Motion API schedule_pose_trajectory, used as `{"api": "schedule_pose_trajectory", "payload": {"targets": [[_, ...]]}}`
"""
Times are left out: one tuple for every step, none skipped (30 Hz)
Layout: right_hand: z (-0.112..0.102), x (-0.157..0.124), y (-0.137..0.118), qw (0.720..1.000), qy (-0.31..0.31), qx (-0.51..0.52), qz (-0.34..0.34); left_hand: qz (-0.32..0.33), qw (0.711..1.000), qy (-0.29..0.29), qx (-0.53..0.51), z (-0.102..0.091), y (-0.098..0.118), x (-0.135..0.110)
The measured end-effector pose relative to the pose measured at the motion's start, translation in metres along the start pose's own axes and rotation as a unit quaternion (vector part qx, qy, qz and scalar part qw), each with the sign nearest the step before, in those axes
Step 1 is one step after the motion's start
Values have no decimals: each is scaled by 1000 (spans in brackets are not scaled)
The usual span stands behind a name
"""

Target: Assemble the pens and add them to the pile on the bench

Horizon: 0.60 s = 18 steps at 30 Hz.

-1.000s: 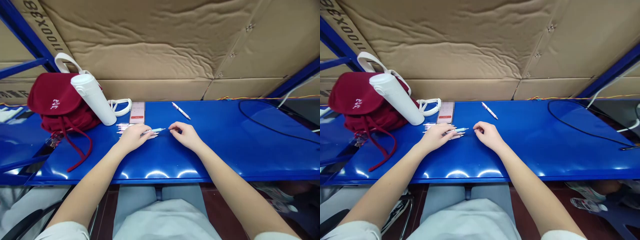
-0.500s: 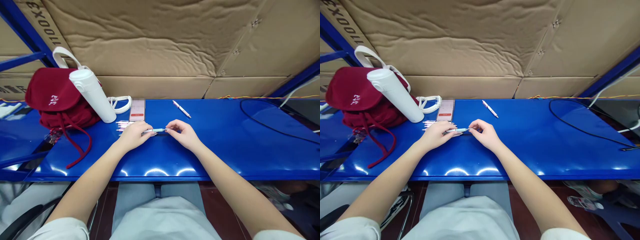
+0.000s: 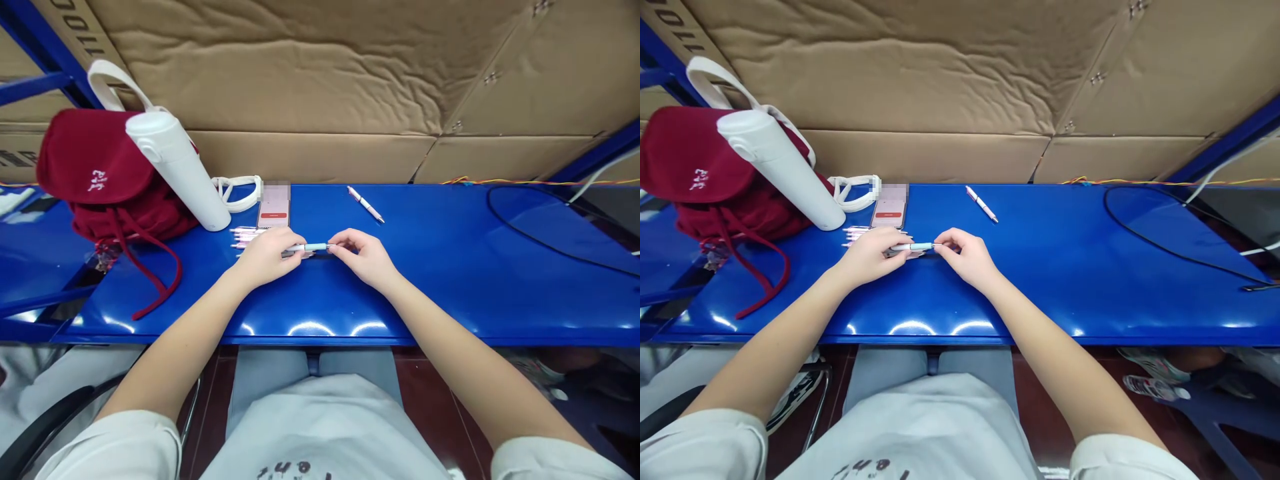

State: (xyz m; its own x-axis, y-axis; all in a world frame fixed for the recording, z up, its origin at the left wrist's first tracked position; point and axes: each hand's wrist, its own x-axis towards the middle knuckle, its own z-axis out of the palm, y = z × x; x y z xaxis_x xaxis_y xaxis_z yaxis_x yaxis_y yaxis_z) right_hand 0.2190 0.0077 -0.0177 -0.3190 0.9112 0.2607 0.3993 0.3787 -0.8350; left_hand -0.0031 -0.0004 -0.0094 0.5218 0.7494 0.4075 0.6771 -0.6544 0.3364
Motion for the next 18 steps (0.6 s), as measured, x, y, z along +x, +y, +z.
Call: {"api": "schedule_pose_trajectory", "payload": {"targets": [[0,0,0,1000,-3,-9,-1,3,1000,0,-2,0,0,0],[0,0,1,1000,-7,-22,-3,5,1000,2,-3,0,0,0],[0,0,1,999,-12,-38,-6,6,1000,4,-3,0,1,0],[0,-1,2,998,-18,-56,-10,6,1000,3,-2,0,1,0],[1,-1,2,997,-24,-76,-14,6,1000,2,1,1,1,0],[1,-1,3,995,-30,-94,-18,5,1000,0,4,1,1,0],[1,0,4,993,-34,-109,-22,5,1000,-4,6,1,1,0],[1,0,5,992,-38,-120,-25,4,1000,-6,8,2,1,0],[1,0,6,991,-42,-124,-27,4,1000,-7,8,2,1,0],[0,0,6,991,-45,-121,-29,3,1000,-7,8,1,1,0],[0,0,7,992,-47,-112,-30,2,1000,-5,8,1,1,0],[0,-1,6,993,-47,-99,-32,2,1000,-4,9,1,1,0],[-1,-1,6,994,-47,-87,-34,2,1000,-4,9,1,1,0],[-1,-1,5,995,-49,-79,-37,1,1000,-3,10,0,1,0],[-1,-2,4,995,-51,-75,-39,2,1000,-4,9,0,1,0],[-1,-2,3,995,-54,-76,-41,2,1000,-7,8,0,1,0],[-1,-2,2,994,-57,-79,-40,3,1000,-10,6,1,1,0],[-1,-2,1,994,-61,-83,-39,3,1000,-13,5,1,1,0]]}}
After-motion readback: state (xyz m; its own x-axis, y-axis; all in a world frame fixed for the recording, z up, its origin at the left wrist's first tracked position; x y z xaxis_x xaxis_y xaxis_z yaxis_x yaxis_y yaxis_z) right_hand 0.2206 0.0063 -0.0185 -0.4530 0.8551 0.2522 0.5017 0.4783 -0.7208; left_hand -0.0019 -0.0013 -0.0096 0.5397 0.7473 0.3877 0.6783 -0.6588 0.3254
